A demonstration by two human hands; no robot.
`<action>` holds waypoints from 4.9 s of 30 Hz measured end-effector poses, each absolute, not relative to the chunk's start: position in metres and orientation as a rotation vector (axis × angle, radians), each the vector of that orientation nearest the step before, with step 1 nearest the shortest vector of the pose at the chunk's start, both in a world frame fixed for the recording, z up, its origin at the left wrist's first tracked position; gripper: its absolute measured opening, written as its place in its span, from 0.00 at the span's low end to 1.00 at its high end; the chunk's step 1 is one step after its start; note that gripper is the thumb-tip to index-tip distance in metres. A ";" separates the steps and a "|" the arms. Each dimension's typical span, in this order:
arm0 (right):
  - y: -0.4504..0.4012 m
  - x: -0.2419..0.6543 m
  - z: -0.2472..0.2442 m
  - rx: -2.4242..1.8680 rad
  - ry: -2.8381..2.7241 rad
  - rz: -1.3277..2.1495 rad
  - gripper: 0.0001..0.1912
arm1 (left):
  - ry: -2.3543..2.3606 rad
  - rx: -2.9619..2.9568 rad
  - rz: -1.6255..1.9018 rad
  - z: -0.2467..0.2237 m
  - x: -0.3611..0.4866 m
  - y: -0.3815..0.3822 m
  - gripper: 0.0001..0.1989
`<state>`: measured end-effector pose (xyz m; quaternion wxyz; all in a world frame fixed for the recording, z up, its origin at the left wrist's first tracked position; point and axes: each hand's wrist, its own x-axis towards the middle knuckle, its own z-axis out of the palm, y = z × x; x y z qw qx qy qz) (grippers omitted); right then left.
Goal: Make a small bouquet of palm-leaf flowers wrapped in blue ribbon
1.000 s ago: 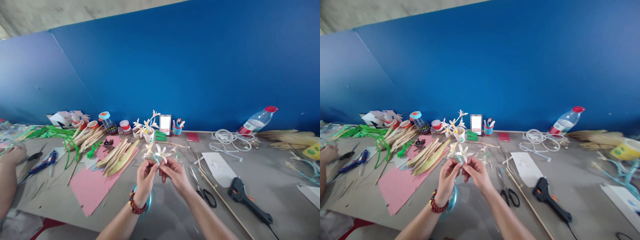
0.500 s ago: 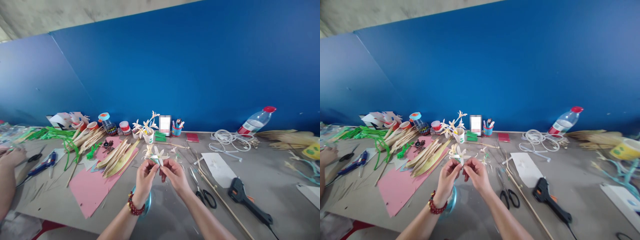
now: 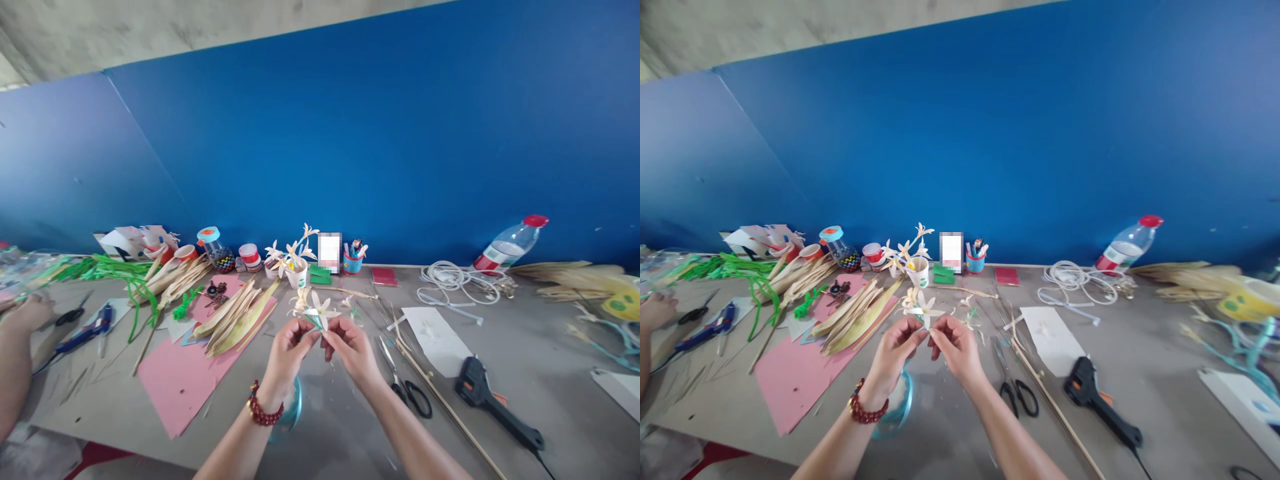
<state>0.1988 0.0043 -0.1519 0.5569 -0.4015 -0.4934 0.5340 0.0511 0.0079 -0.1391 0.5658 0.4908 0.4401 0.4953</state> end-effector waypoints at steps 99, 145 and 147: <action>-0.005 0.200 -0.150 -1.052 -1.866 0.165 0.09 | 1.004 0.853 1.350 -0.152 0.068 0.000 0.17; -0.005 0.207 -0.135 -1.049 -1.953 -0.033 0.13 | 0.984 1.169 1.390 -0.133 0.066 -0.002 0.10; -0.005 0.207 -0.136 -1.047 -1.966 -0.051 0.13 | 1.008 1.142 1.379 -0.135 0.068 -0.002 0.12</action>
